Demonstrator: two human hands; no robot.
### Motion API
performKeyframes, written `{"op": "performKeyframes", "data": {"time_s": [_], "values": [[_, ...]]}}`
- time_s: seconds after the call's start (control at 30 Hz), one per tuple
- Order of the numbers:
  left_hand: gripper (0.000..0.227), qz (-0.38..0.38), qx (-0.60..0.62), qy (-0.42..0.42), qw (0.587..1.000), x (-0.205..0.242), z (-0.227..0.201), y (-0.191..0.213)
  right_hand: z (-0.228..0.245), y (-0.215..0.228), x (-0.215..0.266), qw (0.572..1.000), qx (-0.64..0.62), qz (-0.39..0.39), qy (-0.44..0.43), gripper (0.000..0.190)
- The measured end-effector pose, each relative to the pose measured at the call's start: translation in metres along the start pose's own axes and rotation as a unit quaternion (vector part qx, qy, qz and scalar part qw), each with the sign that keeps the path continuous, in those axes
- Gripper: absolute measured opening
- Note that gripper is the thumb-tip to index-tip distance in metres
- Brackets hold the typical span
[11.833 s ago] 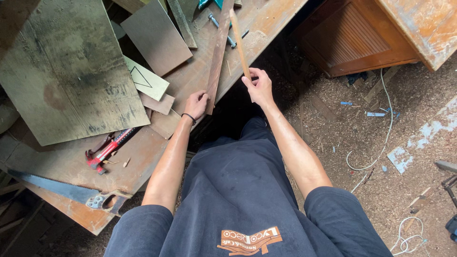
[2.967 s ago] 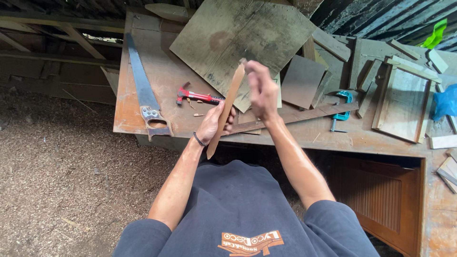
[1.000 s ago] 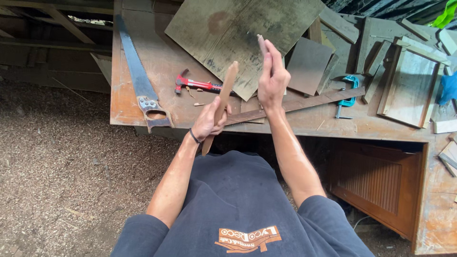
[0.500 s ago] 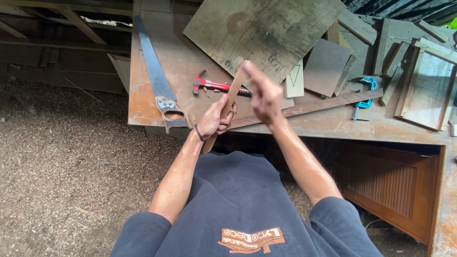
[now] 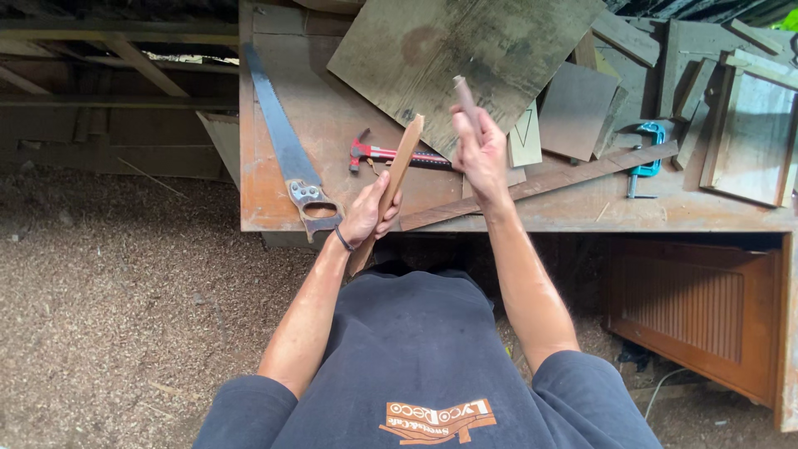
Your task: The person uses a hand saw to cut a small wooden stick on a workbench, then sands the cut piece with sandpaper to smooth its edges. The person repeatedly flips and rotates the wood while sanding different sides.
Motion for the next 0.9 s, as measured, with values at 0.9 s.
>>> {"op": "performKeyframes", "data": {"time_s": [0.9], "values": [[0.062,0.086,-0.053,-0.021,0.995,-0.007,-0.003,-0.092,0.044,0.091,0.044,0.972,0.079,-0.174,0.14,0.022]]}}
Point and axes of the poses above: each hand's wrist, its own x-axis away from the middle knuckle, its own y-axis out of the back of the hand, z = x × y, the point moved 4 cm from there along -x, towards the middle knuckle, and after that the axes turned 14 degrees about -z, right-handed, at the moved point
